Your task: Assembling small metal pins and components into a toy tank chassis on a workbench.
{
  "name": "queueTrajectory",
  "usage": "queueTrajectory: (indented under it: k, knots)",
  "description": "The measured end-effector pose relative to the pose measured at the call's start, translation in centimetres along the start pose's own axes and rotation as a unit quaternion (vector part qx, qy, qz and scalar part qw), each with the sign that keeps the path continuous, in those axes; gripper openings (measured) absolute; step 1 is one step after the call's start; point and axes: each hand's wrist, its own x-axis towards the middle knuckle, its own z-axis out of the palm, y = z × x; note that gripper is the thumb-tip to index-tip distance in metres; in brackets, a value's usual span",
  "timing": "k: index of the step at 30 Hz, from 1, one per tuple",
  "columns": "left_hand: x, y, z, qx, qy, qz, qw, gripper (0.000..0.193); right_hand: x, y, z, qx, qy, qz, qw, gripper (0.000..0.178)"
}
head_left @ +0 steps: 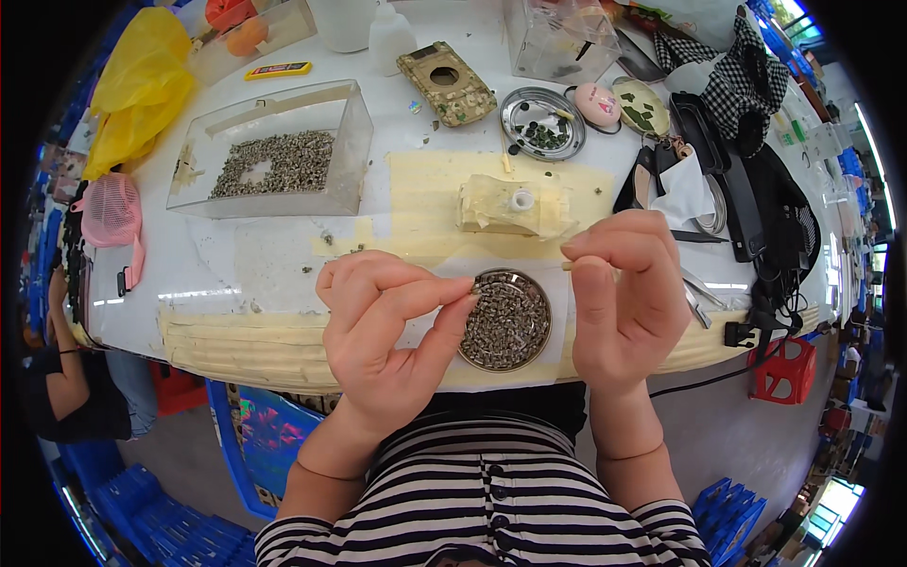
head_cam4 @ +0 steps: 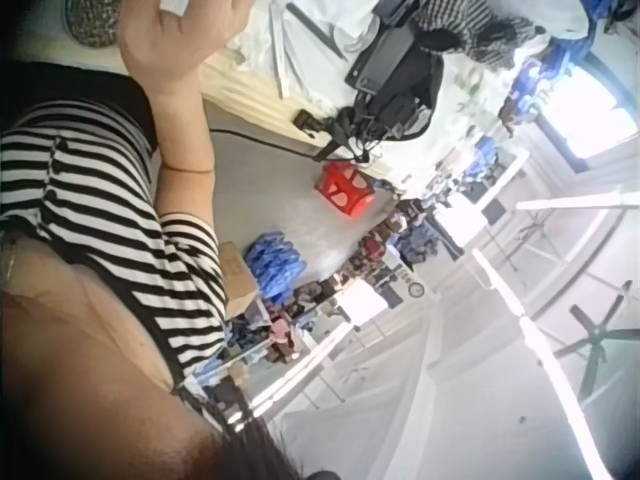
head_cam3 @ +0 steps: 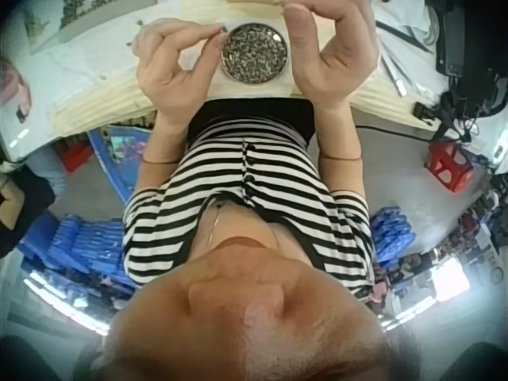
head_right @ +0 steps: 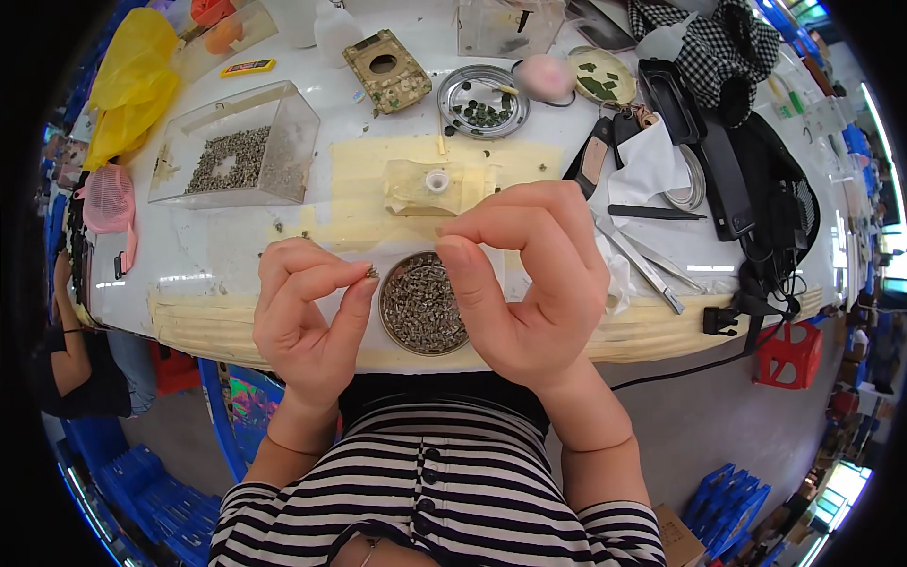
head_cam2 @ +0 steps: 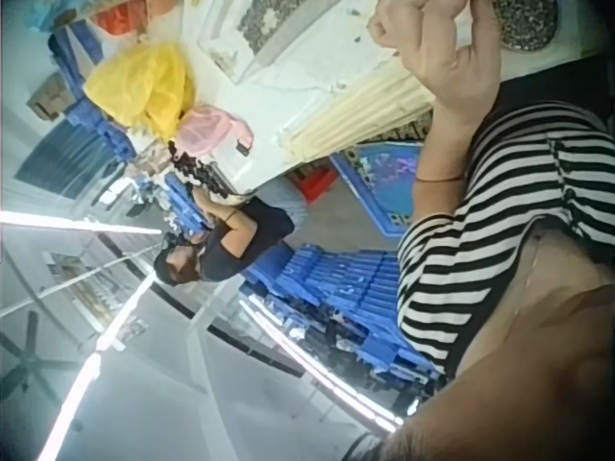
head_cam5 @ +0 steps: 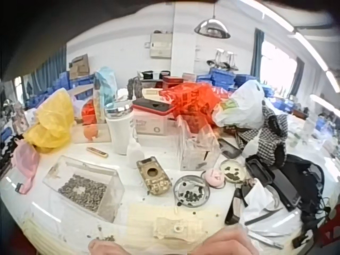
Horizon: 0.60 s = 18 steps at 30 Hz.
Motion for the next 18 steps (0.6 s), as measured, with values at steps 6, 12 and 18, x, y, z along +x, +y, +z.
queueTrajectory:
  k: [6,12,18]
  knots:
    - [0.02,0.04,0.04,-0.001,-0.003,0.002,1.0,0.024,-0.39,-0.01,0.36,0.05,-0.035,0.035,0.998,0.009]
    - [-0.15,-0.01,-0.05,-0.003,-0.002,0.001,1.0,0.025,-0.29,0.08,0.61,0.051,-0.037,0.028,0.998,0.011]
    - [-0.15,-0.1,-0.04,-0.002,0.002,0.006,1.0,0.026,-0.35,0.12,0.72,0.037,-0.036,0.025,0.998,0.011]
